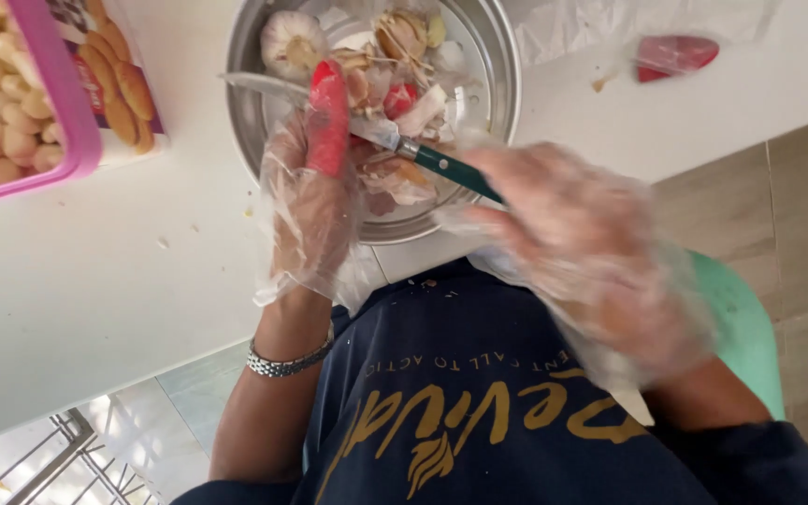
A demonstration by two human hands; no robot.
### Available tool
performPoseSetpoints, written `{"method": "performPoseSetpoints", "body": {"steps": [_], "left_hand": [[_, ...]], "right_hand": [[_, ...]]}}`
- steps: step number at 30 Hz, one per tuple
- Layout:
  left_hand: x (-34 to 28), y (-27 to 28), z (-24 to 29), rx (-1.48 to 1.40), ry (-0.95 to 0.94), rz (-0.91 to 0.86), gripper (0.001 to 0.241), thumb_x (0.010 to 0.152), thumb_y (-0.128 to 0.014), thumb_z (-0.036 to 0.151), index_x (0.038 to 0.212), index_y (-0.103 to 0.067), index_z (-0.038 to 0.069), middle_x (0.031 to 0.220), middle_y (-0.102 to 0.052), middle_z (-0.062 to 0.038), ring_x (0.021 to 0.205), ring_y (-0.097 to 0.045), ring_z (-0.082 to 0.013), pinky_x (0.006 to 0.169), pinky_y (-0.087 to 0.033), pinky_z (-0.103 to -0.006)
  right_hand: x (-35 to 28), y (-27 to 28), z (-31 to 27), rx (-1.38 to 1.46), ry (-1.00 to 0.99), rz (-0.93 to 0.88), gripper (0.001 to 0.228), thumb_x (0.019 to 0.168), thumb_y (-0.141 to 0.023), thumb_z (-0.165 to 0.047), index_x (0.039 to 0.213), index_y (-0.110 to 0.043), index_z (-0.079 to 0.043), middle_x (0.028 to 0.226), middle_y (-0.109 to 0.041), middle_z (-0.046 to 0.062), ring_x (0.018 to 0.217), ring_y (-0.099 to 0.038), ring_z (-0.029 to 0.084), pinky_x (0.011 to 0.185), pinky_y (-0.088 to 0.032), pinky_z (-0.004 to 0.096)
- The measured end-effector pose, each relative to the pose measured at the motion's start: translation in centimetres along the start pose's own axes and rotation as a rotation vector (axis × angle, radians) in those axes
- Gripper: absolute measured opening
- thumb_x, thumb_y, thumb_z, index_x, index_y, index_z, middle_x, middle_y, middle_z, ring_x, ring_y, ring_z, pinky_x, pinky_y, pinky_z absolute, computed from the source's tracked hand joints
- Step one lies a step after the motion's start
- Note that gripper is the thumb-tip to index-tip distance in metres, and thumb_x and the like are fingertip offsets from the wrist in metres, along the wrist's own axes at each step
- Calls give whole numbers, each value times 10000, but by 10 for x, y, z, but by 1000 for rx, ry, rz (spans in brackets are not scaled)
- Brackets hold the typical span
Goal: A person wearing plastic gloves uses a knife to trim and peel garlic cloves, placing the peeled cloves into a container.
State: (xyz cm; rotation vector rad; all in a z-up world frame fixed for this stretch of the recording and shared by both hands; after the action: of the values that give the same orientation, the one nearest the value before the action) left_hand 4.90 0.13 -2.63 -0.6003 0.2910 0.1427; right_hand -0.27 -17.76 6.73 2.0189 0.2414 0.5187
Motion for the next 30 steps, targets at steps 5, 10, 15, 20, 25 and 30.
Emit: {"method": "performPoseSetpoints", "body": {"steps": [5, 10, 15, 20, 25, 30], "left_hand": [[3, 18, -19, -44, 132, 63, 375, 905, -714, 310, 1061, -672, -28, 863, -749, -160, 677, -744, -228, 600, -666, -336], [6, 23, 4, 482, 148, 37, 364, 1001, -554, 348, 781, -591, 60, 630, -668, -69, 457, -652, -146, 368, -544, -232], [12, 61, 5, 511, 47, 45, 278, 1074, -431, 274, 969, -558, 51, 844, -617, -91, 691, -645, -197, 581, -570, -276], [5, 6, 58, 862, -213, -196, 350, 1108, -453, 278, 1037, -668, 10, 672, -525, 46, 497, -422, -47, 400, -351, -203], [12, -21, 58, 1338, -350, -230, 476, 1070, -616, -50, 1493, -468, 110, 989, -772, -91, 607, -688, -106, 468, -613, -171], [44, -35, 40, 1271, -252, -121, 467, 1085, -389, 192, 918, -713, -100, 1274, -676, -273, 386, -690, -70, 277, -583, -145]], "right_hand": [[20, -62, 16, -238, -3, -520, 495, 996, -617, -243, 1448, -528, -62, 1059, -698, 131, 934, -663, 339, 715, -608, 434], [7, -111, 44, 386, -494, -737, 712, 986, -565, -123, 1617, -255, -239, 972, -644, 35, 671, -588, 154, 616, -569, 255], [-1, -95, 60, -40, -484, -966, 738, 1016, -492, -125, 1633, -159, -354, 1562, -444, -30, 1190, -611, 212, 590, -615, 249], [9, -57, 56, 748, -157, -190, 499, 1058, -551, 48, 1509, -420, -118, 1480, -562, 210, 1314, -646, 306, 1117, -579, 378], [15, -48, 56, 777, -405, -170, 432, 1015, -569, -25, 1436, -488, 23, 1475, -544, 221, 1404, -527, 283, 1228, -403, 367], [-6, -52, 69, 720, -501, -114, 401, 1021, -575, -41, 1421, -551, -56, 1466, -583, 163, 1344, -582, 210, 1182, -430, 294]]}}
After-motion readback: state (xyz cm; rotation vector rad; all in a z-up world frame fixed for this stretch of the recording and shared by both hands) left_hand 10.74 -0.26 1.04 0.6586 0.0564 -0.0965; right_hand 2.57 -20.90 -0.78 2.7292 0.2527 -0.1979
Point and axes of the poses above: each hand's wrist, its own x-axis towards the middle knuckle, its own y-axis out of the back of the hand, z = x × y, the point moved 6 cm from there along x, towards the middle knuckle
